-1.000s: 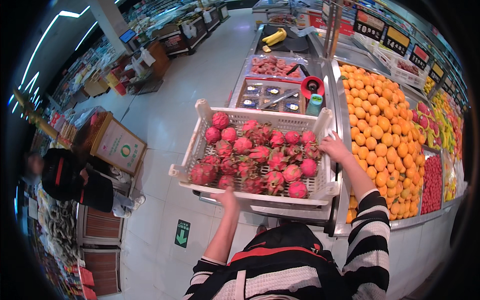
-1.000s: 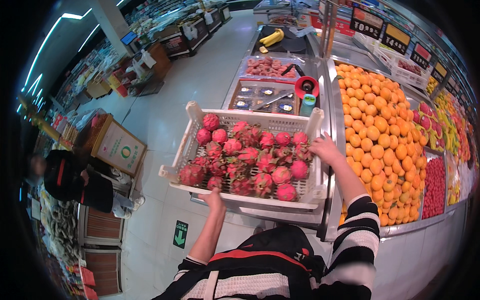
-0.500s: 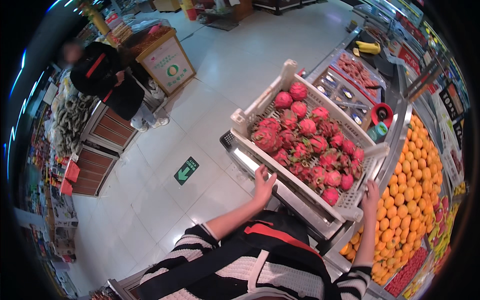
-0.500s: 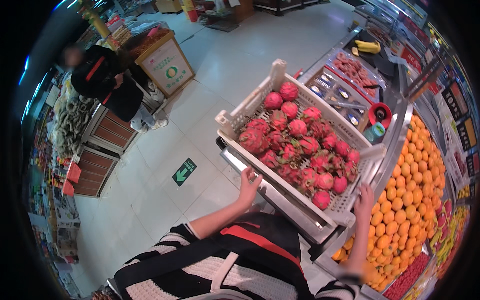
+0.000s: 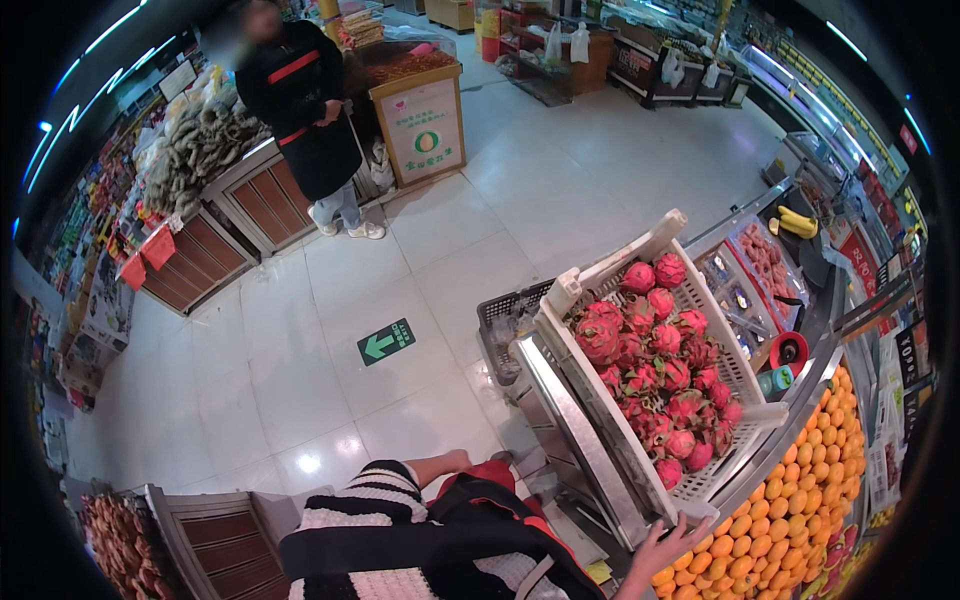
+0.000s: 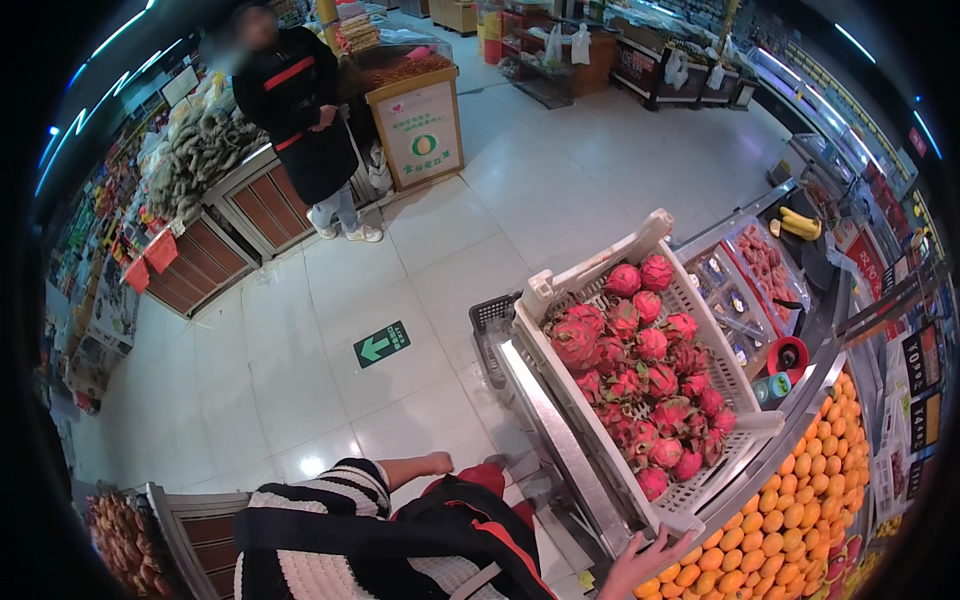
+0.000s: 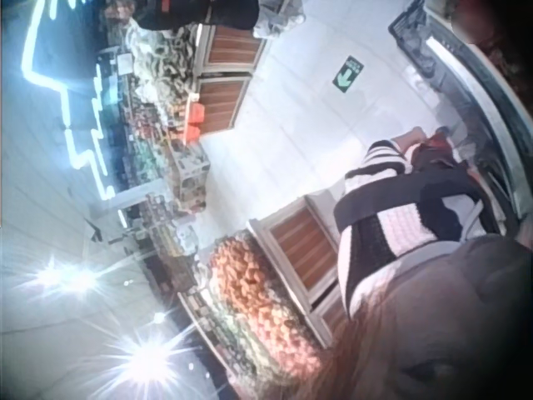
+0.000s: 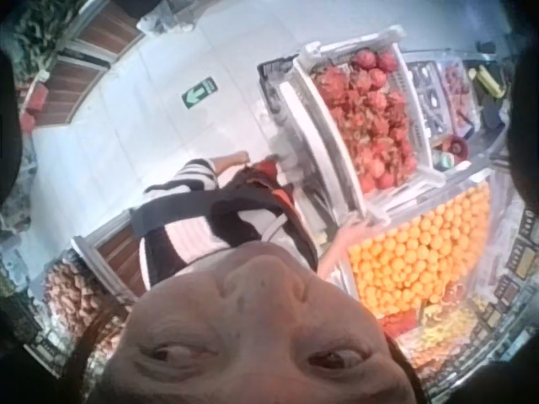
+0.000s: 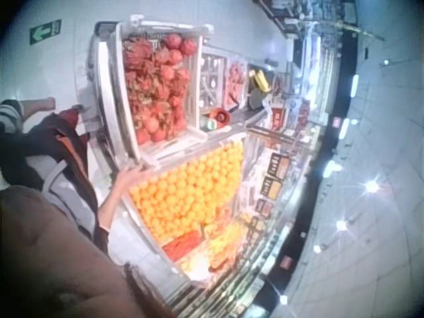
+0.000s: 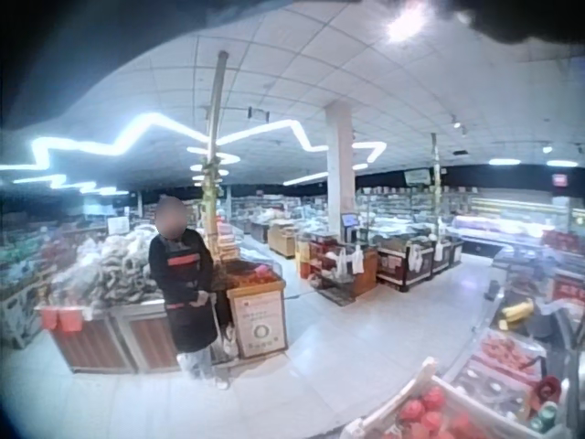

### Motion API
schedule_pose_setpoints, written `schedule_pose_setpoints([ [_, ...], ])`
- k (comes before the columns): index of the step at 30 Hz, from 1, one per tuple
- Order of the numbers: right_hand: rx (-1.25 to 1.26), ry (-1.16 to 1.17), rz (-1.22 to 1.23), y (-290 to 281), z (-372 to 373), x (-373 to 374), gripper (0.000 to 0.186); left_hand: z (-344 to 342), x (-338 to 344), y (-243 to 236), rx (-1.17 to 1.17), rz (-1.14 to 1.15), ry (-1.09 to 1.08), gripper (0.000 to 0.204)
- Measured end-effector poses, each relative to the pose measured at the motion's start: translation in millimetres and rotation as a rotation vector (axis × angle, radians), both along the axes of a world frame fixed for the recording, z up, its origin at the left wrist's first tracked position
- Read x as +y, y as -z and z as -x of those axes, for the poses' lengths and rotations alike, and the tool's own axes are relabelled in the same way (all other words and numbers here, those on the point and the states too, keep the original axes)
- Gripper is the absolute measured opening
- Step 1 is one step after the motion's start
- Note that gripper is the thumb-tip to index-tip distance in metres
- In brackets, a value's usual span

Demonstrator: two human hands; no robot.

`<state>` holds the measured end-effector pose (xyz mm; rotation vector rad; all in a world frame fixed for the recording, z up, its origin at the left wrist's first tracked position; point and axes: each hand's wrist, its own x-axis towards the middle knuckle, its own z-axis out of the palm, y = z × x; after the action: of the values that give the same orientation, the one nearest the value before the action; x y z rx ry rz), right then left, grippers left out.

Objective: The person picks green grapes and places them into a plastic bag, then walks to another display and transfers dragon fruit from a bin into a white crate. The person handles grapes, dragon fruit, plastic bags, and a crate.

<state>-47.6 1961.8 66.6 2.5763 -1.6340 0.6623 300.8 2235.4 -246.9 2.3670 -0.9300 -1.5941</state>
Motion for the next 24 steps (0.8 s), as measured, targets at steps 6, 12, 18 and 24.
schedule_pose_setpoints([
  [6, -0.432, -0.195, -0.454, 10.7, -33.0, 55.2, 0.053, -0.6, 87.2, 12.0, -0.007, 0.205, -0.360, 0.019],
  [12, -0.761, -0.784, -0.626, -65.5, -41.9, 129.4, 0.080, 77.1, 133.7, -2.8, 0.056, 0.218, -0.656, 0.012],
  [18, -1.055, -0.628, -0.753, -111.0, 2.1, 169.1, 0.080, 217.1, 163.1, -36.2, -0.194, 0.194, -0.606, 0.020],
  [24, -0.968, -0.924, -0.949, -139.7, 46.0, 243.8, 0.087, 237.0, 242.5, -20.8, -0.123, 0.012, -0.439, 0.027],
])
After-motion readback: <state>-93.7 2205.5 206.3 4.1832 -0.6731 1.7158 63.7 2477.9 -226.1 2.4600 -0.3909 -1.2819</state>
